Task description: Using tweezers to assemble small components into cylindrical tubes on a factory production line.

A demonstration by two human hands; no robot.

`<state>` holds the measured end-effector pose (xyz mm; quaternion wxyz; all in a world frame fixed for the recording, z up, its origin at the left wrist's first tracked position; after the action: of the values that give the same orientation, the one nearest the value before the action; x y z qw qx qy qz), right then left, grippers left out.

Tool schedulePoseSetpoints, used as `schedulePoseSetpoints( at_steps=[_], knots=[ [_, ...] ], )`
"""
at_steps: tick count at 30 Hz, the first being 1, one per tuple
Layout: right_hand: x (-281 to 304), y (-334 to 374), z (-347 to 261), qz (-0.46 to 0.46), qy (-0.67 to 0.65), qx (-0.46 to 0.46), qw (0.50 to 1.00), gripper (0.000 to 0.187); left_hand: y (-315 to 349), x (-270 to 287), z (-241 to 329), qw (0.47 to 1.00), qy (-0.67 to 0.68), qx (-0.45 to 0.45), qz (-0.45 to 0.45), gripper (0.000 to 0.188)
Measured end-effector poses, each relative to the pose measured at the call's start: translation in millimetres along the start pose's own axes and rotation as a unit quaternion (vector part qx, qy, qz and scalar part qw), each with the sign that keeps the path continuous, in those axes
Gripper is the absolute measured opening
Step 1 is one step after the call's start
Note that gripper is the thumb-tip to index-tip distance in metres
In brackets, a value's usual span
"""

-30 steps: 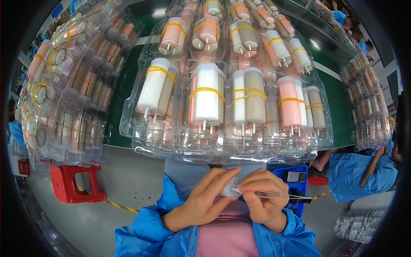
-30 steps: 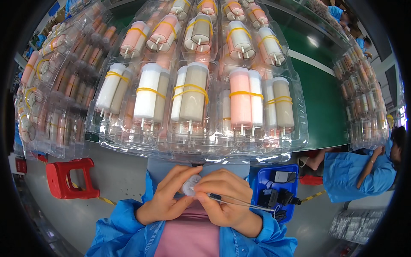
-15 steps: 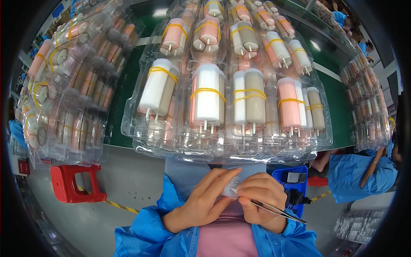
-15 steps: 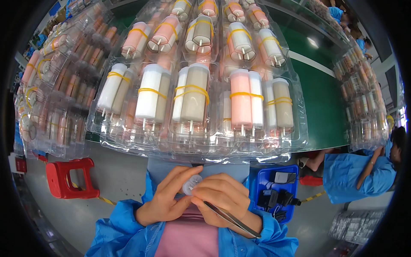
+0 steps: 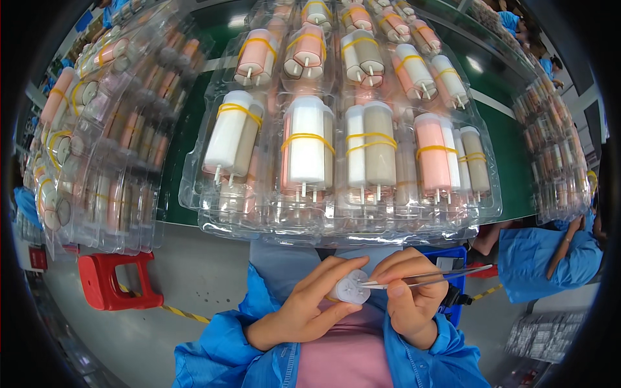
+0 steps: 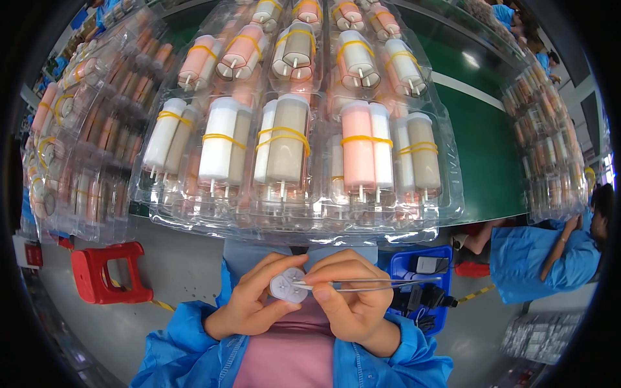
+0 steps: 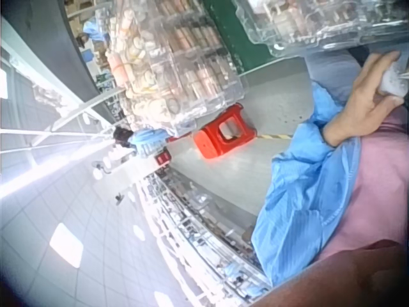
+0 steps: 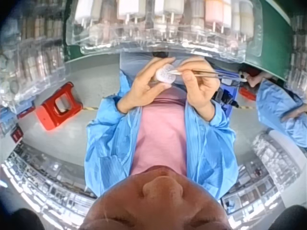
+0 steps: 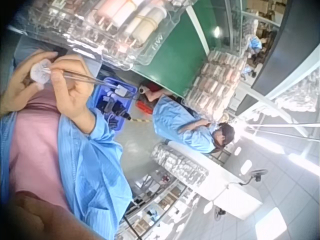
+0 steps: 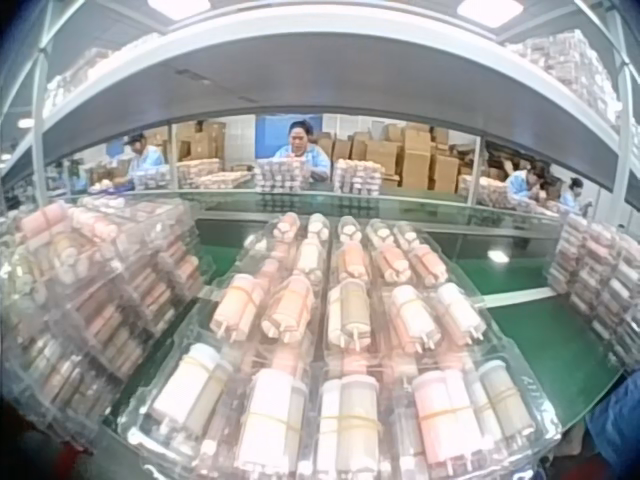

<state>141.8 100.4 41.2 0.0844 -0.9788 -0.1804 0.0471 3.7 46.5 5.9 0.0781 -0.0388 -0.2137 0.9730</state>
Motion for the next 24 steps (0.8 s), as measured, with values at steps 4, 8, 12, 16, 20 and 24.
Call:
schedulePoseSetpoints(
  at_steps=[4,8,12,16,20,24],
  knots=[
    [1.0,-1.9,-3.7,0.002,0.02,0.017,1.0,0.011,-0.8,0.4,1.9,1.0,0.014,0.003,-0.003,0.058],
    [1.9,-4.3,-7.7,-0.002,0.07,0.022,0.997,0.013,-2.6,1.8,5.8,0.999,-0.023,-0.021,-0.016,0.057],
    [1.4,-4.9,-8.4,-0.015,0.091,0.025,0.995,0.014,-3.1,1.8,7.0,0.999,-0.018,-0.023,-0.015,0.057],
    [0.9,-5.4,-9.9,-0.017,0.098,0.036,0.994,0.013,-3.1,1.5,7.7,1.0,-0.015,-0.021,-0.015,0.058],
    [-0.8,-5.4,-10.3,-0.018,0.098,0.035,0.994,0.013,-3.2,1.7,8.1,0.999,-0.023,-0.025,-0.018,0.059],
    [-2.1,-6.2,-10.5,-0.024,0.106,0.033,0.994,0.012,-2.0,2.3,8.0,0.999,-0.037,-0.022,-0.018,0.06]
  ],
)
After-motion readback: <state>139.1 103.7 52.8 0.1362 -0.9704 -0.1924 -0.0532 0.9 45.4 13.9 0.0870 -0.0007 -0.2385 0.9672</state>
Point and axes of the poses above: each hand's wrist, its own y-axis away from the middle knuckle, its own x-axis out of the back of the hand, z = x × y, the point moved 5 cm from there along -y, towards the middle knuckle, and after that the axes turned 13 degrees about -x, right-handed, at the moved point
